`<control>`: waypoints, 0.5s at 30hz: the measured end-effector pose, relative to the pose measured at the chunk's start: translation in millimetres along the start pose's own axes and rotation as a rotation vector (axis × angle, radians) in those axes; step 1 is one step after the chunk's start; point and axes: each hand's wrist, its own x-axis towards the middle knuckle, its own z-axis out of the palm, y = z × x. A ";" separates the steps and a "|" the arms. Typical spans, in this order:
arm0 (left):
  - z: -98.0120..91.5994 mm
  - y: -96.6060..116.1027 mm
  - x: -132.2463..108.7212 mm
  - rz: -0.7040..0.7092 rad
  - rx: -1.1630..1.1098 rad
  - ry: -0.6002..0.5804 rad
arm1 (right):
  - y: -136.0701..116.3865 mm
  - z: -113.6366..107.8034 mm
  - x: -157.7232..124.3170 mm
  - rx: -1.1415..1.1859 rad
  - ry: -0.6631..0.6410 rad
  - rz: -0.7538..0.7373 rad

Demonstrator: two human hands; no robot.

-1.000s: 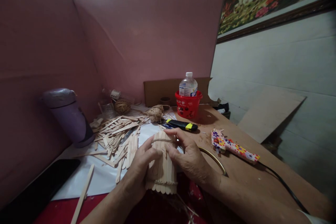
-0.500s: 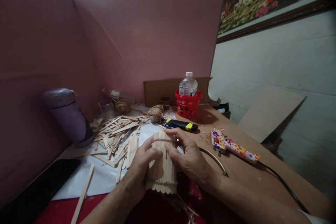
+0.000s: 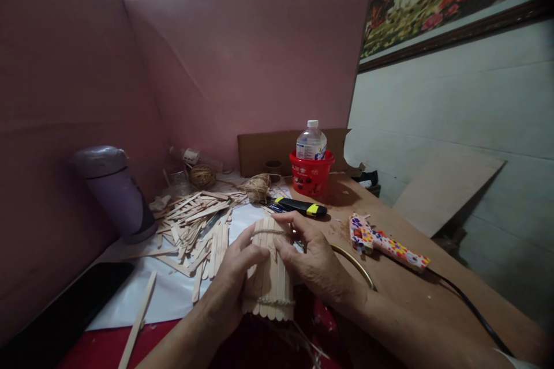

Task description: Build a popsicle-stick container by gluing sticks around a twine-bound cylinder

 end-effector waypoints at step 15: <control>-3.2 10.9 -0.6 -0.117 -0.313 -0.033 | -13.0 -14.9 4.5 -0.086 0.297 -0.112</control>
